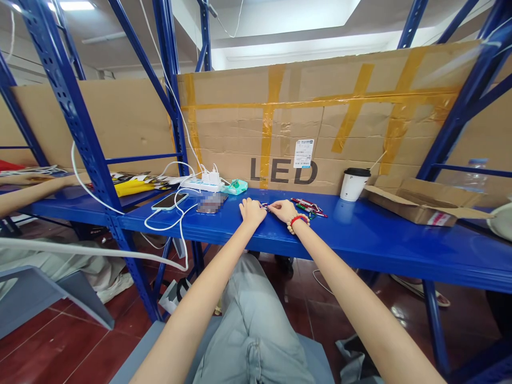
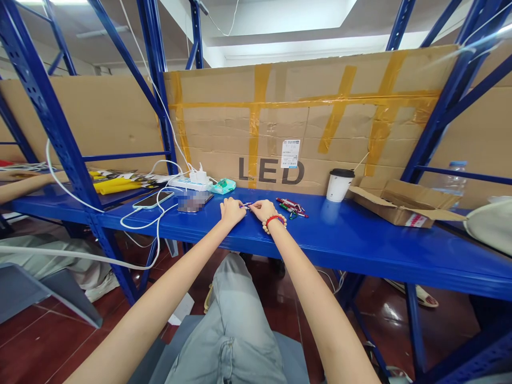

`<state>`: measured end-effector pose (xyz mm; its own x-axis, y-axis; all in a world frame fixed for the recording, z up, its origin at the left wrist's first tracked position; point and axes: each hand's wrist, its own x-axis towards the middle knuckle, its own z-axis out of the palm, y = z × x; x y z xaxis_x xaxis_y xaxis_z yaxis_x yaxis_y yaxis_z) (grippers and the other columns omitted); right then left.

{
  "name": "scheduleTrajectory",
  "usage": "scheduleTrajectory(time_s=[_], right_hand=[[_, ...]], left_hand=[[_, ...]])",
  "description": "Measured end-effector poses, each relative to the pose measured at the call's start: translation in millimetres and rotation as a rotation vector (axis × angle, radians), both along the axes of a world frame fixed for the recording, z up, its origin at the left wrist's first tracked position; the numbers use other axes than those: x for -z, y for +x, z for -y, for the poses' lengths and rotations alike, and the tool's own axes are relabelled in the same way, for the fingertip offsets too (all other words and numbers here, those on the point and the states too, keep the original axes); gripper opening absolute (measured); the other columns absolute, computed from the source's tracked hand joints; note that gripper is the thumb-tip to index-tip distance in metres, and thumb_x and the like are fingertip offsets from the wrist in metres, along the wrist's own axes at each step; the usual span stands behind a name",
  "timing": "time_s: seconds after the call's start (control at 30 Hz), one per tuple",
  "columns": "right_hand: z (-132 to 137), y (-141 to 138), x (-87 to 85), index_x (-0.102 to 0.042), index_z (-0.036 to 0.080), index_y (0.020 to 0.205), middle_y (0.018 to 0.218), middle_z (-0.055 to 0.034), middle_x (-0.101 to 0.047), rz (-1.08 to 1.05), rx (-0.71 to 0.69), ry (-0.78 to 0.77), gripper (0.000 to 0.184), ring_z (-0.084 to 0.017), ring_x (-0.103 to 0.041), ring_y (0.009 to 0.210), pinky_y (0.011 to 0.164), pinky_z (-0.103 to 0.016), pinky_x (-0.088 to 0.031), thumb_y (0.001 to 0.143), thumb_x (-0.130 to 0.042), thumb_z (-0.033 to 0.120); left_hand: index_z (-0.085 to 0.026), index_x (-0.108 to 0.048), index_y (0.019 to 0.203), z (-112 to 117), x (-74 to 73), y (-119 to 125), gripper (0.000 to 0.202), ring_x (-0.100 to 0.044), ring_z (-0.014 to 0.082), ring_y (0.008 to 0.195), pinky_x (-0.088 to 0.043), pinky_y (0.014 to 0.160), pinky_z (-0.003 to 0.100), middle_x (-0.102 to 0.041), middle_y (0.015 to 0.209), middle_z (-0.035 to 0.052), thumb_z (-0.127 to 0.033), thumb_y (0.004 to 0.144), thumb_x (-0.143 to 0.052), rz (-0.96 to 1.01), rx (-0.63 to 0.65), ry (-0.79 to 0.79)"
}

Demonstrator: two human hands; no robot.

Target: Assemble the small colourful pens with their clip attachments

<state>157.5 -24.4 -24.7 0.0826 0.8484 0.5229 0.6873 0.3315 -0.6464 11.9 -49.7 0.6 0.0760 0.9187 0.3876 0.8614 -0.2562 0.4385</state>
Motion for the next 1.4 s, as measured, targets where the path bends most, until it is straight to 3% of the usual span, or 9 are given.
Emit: scheduleTrajectory(time_s=[0.2, 0.63, 1.4], right_hand=[[7.6, -3.1, -7.2, -0.073, 0.019, 0.071, 0.070, -0.0057, -0.072, 0.089, 0.033, -0.136, 0.016, -0.023, -0.067, 0.084, 0.077, -0.029, -0.051, 0.077, -0.064, 0.032], [30.6, -19.5, -24.7, -0.075, 0.017, 0.086, 0.093, -0.0063, -0.073, 0.204, 0.105, -0.215, 0.023, -0.019, -0.067, 0.085, 0.076, -0.023, -0.049, 0.081, -0.057, 0.031], [25.6, -16.5, -19.4, -0.074, 0.020, 0.091, 0.093, -0.0035, -0.073, 0.212, 0.110, -0.207, 0.026, -0.018, -0.066, 0.086, 0.078, -0.023, -0.049, 0.082, -0.054, 0.034]], left_hand=[[-0.018, -0.070, 0.094, -0.1, -0.3, 0.2, 0.026, -0.044, 0.0259, 0.113, -0.032, 0.097, 0.037, -0.057, 0.114, 0.0125, -0.024, 0.081, -0.048, -0.025, -0.017, -0.012], [-0.019, -0.069, 0.096, 0.2, -0.4, 0.5, 0.028, -0.044, 0.0262, 0.114, -0.034, 0.096, 0.038, -0.056, 0.115, 0.0125, -0.026, 0.082, -0.046, -0.040, 0.005, -0.016], [-0.020, -0.067, 0.100, -5.0, 1.5, 0.9, 0.030, -0.043, 0.0265, 0.114, -0.036, 0.095, 0.038, -0.055, 0.115, 0.0121, -0.029, 0.084, -0.044, -0.096, 0.057, -0.014]])
